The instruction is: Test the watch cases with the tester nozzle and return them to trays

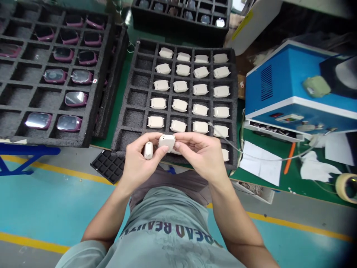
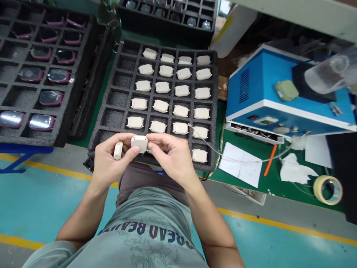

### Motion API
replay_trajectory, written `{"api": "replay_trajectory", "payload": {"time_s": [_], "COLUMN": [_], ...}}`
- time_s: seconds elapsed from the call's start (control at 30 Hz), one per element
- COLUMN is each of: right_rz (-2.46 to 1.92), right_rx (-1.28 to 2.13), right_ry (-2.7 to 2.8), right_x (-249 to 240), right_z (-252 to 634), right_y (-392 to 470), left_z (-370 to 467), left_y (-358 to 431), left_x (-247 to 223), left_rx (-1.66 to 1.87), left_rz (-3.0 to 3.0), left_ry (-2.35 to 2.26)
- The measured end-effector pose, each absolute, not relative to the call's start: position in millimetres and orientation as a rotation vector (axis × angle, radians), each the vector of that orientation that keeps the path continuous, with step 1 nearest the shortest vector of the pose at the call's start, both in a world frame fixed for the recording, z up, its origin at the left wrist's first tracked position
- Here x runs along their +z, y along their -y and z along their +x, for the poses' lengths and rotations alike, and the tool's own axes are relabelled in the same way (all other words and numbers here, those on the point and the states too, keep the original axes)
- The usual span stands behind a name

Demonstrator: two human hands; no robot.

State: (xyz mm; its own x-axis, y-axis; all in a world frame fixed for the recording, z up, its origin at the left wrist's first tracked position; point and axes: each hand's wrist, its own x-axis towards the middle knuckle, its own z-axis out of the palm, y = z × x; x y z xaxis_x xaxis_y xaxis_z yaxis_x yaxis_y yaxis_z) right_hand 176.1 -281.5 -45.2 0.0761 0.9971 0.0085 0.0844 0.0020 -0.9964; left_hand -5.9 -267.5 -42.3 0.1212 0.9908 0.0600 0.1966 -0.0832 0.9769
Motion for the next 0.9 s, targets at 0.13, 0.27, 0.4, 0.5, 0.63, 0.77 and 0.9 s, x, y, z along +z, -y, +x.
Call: {"api": "replay_trajectory", "payload": {"time_s": [0.13,0.27,0.4,0.5,0.63,0.77,0.9], "right_rz": [-1.269,-1.274,-1.36,-1.438,-1.559,-1.654,-1.655], "right_rx": [1.144,1.139,1.058,0.933,0.742,0.741,0.767], "right_ry": [1.227,1.216,1.152,1.117,1.021,1.127,1.354], "right_x": [-46,-46,-45,-46,-53,-55,-48], "right_z": [178,174,162,158,174,196,198], "right_y": [282,282,284,284,282,277,262], "left_z": [-9,-11,-6,-3,-11,-17,-12], "left_y": [269,271,278,279,270,257,254], "left_x": [-42,-40,-40,-43,-49,-51,-51], "left_rx": [1.037,1.001,1.044,1.092,1.199,0.967,0.802], "left_rz": [1.5,1.548,1.565,1.559,1.555,1.828,2.064], "left_ry": [-1.251,-1.295,-1.353,-1.387,-1.515,-1.685,-1.812]}}
